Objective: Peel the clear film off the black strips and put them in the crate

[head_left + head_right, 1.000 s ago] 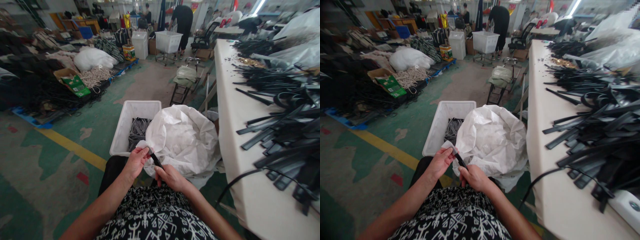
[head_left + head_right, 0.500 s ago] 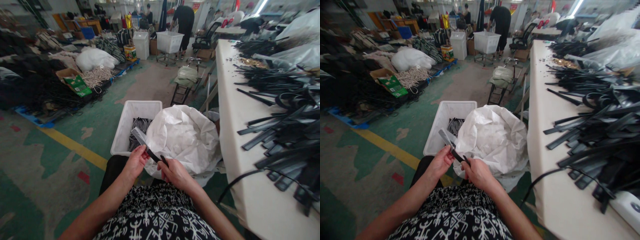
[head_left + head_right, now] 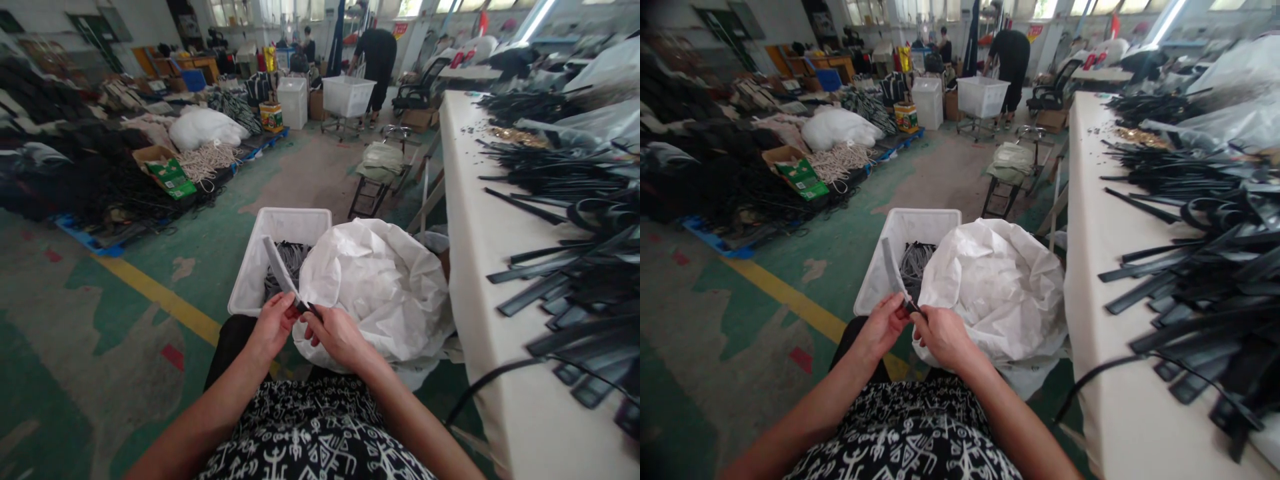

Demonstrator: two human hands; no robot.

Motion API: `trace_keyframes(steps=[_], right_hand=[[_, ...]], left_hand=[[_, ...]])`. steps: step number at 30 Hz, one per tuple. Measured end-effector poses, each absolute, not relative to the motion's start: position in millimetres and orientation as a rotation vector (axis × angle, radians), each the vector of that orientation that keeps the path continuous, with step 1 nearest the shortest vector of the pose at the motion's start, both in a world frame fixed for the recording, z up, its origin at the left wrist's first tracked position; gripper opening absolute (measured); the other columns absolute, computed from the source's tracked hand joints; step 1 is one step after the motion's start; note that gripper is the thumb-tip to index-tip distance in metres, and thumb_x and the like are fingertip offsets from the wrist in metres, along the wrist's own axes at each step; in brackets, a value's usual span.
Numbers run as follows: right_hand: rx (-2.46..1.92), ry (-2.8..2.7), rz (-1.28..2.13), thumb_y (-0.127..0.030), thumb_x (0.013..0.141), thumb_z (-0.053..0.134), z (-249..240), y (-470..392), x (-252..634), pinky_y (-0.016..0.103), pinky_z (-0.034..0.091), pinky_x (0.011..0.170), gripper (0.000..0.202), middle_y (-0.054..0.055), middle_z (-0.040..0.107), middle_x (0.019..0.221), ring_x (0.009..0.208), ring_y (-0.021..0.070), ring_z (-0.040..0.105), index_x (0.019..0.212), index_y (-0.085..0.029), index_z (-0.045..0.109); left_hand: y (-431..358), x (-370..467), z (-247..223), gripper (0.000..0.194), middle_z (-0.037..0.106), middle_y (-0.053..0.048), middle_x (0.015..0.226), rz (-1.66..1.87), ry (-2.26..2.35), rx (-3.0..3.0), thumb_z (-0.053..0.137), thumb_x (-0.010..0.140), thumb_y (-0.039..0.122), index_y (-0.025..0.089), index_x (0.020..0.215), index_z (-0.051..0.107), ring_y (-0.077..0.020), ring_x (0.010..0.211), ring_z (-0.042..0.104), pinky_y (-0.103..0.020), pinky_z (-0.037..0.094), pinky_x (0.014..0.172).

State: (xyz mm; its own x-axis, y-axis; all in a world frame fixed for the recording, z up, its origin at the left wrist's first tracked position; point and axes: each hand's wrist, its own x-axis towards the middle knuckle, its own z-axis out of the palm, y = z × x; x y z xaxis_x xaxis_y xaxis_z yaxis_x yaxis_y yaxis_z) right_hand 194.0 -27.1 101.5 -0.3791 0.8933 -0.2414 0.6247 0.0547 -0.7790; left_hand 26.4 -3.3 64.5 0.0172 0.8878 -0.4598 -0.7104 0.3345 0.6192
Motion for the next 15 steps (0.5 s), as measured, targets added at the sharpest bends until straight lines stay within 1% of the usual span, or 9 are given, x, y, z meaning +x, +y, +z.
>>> trace_keyframes(steps=[3, 7, 11, 15], right_hand=[[-1.549, -2.099, 1.215, -0.039, 0.094, 0.038, 99.6, -27.7, 194.5, 0.022, 0.038, 0.055, 0.035, 0.002, 0.069, 0.064, 0.055, 0.0127, 0.063, 0.080, -0.019, 0.063], [-1.667, -2.095, 1.195, -0.037, 0.096, 0.036, 95.3, -28.6, 191.0, 0.022, 0.037, 0.053, 0.034, 0.001, 0.068, 0.061, 0.050, 0.0114, 0.061, 0.085, -0.019, 0.062], [-1.686, -2.106, 1.187, -0.036, 0.096, 0.035, 90.5, -26.7, 187.9, 0.020, 0.038, 0.056, 0.037, 0.002, 0.069, 0.063, 0.055, 0.0111, 0.062, 0.079, -0.018, 0.063], [-1.677, -2.145, 1.188, -0.036, 0.094, 0.038, 86.1, -30.5, 193.6, 0.021, 0.039, 0.058, 0.034, 0.002, 0.070, 0.066, 0.059, 0.0127, 0.064, 0.082, -0.019, 0.065]], left_hand=[[4.6, 14.3, 61.9, 0.019, 0.070, -0.001, 0.067, 1.361, 0.985, 0.147, 0.081, 0.063, 0.018, 0.015, 0.068, 0.062, -0.0120, 0.063, 0.065, -0.023, 0.054, 0.063], [-2.2, 16.4, 55.3, 0.022, 0.071, -0.002, 0.069, 1.270, 0.975, 0.140, 0.082, 0.060, 0.019, 0.014, 0.069, 0.063, -0.0130, 0.064, 0.066, -0.024, 0.054, 0.063], [-12.4, 25.4, 45.6, 0.025, 0.071, -0.001, 0.068, 1.226, 0.932, 0.156, 0.084, 0.058, 0.021, 0.014, 0.071, 0.064, -0.0128, 0.061, 0.065, -0.024, 0.052, 0.061], [-7.1, 17.0, 40.9, 0.022, 0.072, -0.001, 0.070, 1.323, 1.002, 0.119, 0.082, 0.061, 0.020, 0.015, 0.070, 0.063, -0.0136, 0.067, 0.066, -0.026, 0.053, 0.068]])
